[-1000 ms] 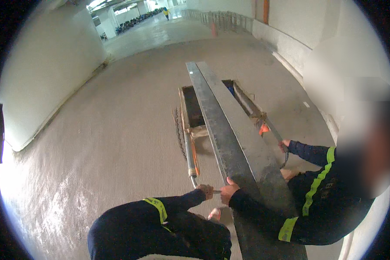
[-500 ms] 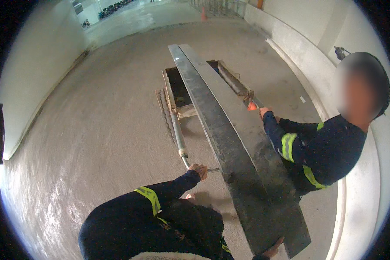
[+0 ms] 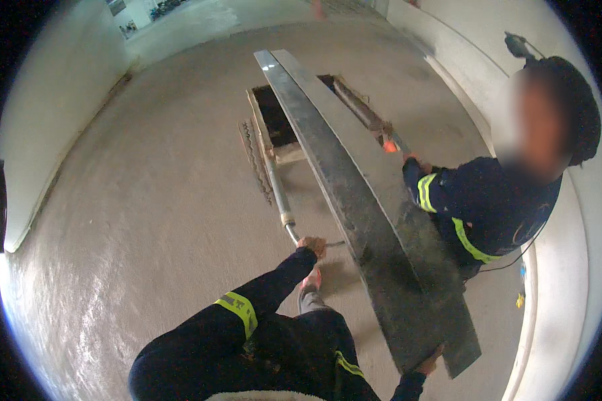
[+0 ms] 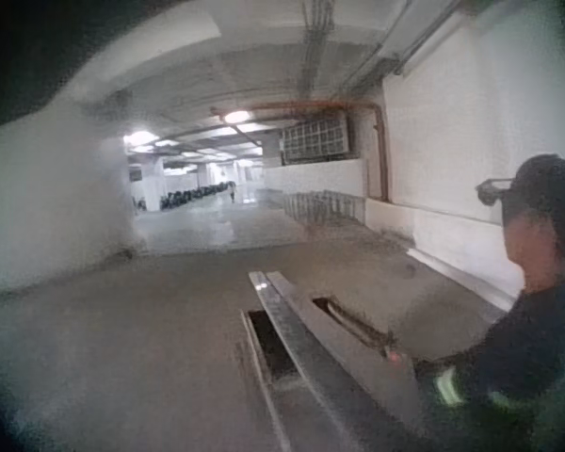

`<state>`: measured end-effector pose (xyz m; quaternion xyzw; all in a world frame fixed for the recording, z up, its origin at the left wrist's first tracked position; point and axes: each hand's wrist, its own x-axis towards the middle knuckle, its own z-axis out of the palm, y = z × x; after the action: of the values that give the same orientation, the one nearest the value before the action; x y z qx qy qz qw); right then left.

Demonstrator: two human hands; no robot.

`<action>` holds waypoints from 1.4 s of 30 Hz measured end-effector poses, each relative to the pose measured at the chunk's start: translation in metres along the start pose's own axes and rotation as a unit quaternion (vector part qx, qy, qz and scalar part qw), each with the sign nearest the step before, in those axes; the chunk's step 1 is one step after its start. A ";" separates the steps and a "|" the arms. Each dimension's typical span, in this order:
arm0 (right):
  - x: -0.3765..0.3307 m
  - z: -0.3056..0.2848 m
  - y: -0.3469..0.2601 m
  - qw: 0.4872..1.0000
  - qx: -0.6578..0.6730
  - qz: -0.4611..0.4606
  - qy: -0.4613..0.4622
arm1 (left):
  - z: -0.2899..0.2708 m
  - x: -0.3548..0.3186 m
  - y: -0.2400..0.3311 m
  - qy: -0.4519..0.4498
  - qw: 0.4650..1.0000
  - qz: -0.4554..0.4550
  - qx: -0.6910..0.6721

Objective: The person pulls a long metal cart with both hands along a curved ramp and into an indoor parking garage. The cart is moved continuously from the outdoor ramp into the interior space.

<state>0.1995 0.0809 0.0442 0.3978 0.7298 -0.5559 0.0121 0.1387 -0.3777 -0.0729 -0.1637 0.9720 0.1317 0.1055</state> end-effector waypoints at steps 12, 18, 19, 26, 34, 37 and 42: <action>0.151 -0.017 0.134 0.847 -0.457 -0.255 0.092 | 0.045 0.018 0.004 -0.052 0.997 -0.047 -0.042; 0.121 -0.007 0.103 0.975 -0.176 -0.128 0.033 | 0.046 0.013 0.019 -0.111 0.991 -0.060 -0.048; 0.099 -0.003 0.087 0.986 -0.127 -0.101 0.034 | 0.046 0.009 0.022 -0.119 0.990 -0.064 -0.039; 0.054 0.017 0.044 0.996 -0.054 -0.073 0.013 | 0.038 0.030 -0.001 -0.072 0.994 -0.067 -0.041; 0.033 0.043 0.035 0.995 -0.067 -0.077 0.006 | 0.048 0.039 -0.036 -0.033 0.997 -0.067 -0.024; 0.025 0.042 0.042 0.995 -0.074 -0.059 0.032 | 0.013 0.036 -0.028 -0.069 0.994 -0.076 0.033; 0.003 0.055 0.040 0.989 -0.120 -0.023 0.079 | -0.025 0.026 -0.055 -0.057 0.995 -0.078 0.002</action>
<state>0.1980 0.0399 -0.0103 0.4189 0.7991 -0.4311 -0.0110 0.1292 -0.4427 -0.0681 -0.2312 0.9488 0.1304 0.1711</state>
